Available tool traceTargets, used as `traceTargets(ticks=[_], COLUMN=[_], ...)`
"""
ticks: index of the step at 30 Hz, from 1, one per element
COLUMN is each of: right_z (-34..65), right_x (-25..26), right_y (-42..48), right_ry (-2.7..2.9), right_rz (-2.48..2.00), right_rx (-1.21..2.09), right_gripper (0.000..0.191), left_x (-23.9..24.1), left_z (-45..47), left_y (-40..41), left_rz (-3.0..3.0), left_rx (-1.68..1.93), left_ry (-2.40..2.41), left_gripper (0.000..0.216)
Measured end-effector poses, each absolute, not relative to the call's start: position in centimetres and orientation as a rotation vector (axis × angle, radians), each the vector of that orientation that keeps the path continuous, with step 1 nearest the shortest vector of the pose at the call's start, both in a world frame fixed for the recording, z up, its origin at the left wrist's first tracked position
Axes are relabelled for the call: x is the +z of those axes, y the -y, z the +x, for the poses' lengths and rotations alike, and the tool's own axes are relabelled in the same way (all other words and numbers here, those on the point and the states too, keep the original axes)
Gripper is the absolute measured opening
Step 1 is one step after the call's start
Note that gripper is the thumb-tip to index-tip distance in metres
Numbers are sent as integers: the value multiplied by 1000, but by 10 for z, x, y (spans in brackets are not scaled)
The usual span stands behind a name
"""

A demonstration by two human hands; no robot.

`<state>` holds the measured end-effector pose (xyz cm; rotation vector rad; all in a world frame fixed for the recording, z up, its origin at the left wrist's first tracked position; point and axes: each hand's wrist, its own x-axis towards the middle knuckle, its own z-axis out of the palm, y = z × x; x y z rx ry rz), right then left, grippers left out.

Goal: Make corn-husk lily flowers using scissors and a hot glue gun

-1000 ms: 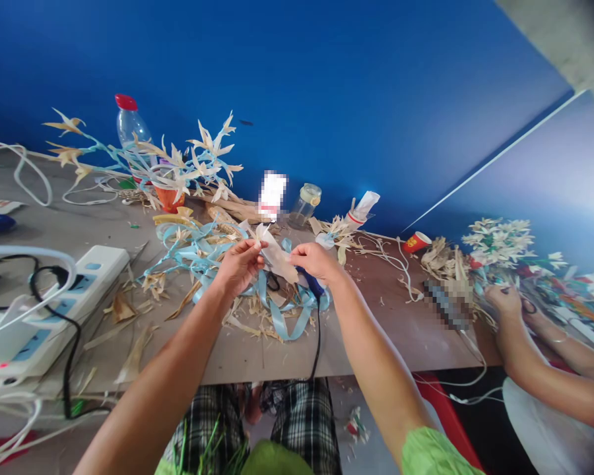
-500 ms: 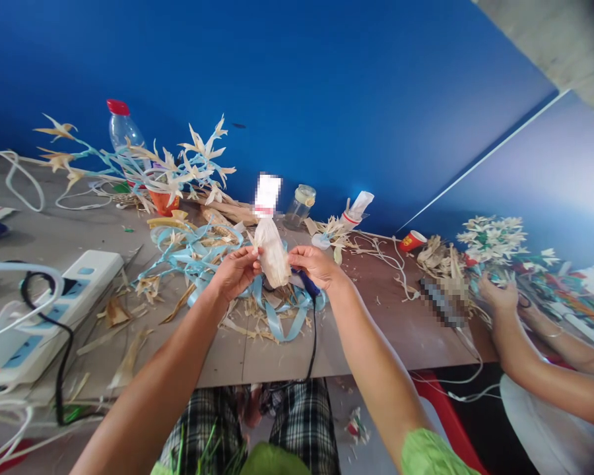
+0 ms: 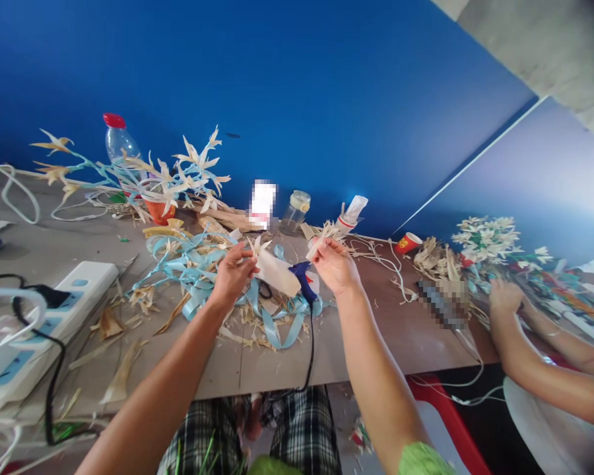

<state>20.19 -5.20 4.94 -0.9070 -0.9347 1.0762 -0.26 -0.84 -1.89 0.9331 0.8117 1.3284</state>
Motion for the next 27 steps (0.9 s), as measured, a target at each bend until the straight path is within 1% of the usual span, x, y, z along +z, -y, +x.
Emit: traceTargets(ticks=[3,7,10,13,17,19,21,22,25,27], right_z=[193,185,187,206,252,266,264,258,224,201], right_x=[40,26,32,63,124,138,130,117,60,25], right_y=[51,43,39,44,60,65,62,58,41,31], right_ry=[906,915,974,1026,982,896,936,1012,1203,1162], right_rz=[-801,-673,-636,-548,-314,-247,-273,-337,-572,-606], right_rx=[1121,1162,1172,1110,828,718,719,790,1115,1233], right_gripper=[26,20,21,22,13,12,12,13,17,18], left_x=[-13,-6,-7,-15,-23,-22,-18,-16,-12,-11], left_z=[-4,-10,-9,-7,-4,-4,-3,-4,-5,-6], left_y=[11,14,14,13,9,9,10,11,15,18], left_rz=[900,790,783,793,790,783,764,752,695,674], left_rx=[1293,1159,1096,1061,1045,1063,1079,1061,984,916], left_ry=[-716,-517,-505,-592,-755,-765,-699,-636,-467,-420], left_gripper=[23,24,24,26,28,27,25,23,17,13])
